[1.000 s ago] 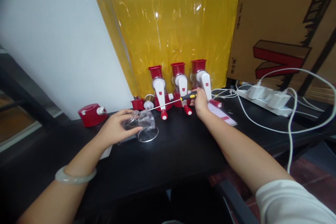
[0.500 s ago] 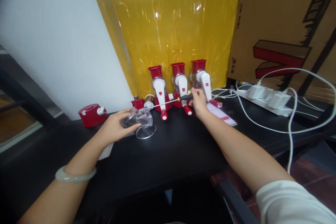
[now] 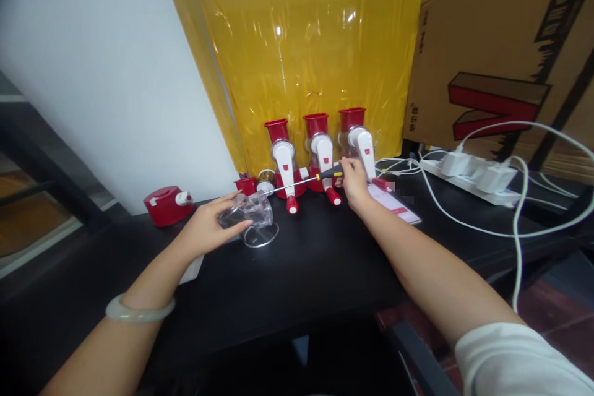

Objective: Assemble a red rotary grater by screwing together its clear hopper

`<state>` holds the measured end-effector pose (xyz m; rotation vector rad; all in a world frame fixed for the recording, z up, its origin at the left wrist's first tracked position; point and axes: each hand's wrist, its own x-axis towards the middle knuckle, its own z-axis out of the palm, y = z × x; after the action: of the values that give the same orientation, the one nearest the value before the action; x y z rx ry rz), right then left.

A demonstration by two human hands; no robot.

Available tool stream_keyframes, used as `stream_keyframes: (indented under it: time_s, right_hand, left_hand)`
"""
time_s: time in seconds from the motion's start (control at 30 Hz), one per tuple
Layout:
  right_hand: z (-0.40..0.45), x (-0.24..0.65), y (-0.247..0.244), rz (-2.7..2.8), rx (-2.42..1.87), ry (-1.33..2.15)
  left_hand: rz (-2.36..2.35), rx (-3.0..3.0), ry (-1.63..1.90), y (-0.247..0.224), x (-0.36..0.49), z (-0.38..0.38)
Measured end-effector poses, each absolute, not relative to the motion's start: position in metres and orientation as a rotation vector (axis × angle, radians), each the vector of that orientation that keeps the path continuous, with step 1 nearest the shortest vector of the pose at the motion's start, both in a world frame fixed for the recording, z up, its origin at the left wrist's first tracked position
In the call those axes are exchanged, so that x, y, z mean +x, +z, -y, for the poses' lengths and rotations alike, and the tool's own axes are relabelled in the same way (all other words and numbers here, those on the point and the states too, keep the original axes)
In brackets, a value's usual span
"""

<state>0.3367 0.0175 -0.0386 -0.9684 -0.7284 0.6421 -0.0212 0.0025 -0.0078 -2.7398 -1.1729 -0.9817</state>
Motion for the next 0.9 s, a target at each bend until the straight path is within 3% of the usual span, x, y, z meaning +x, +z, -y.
stream_keyframes:
  time_s: [0.33,0.67,0.9]
  right_hand:
    - [-0.0163,0.3389,-0.0387,0.695,-0.917,0.76]
    - [-0.0194,0.3384,-0.0411,0.774,-0.956,0.636]
    - [-0.0144,0.3384,-0.0358,0.687,-0.909,0.806]
  left_hand:
    - [1.169,-2.742,-0.952,-0.0055,-0.0207,-0.0013]
    - [1.172,-2.764,-0.963,-0.005,-0.0207,-0.001]
    - [1.185,-2.764,-0.942,-0.0043,-0.0212,0.0]
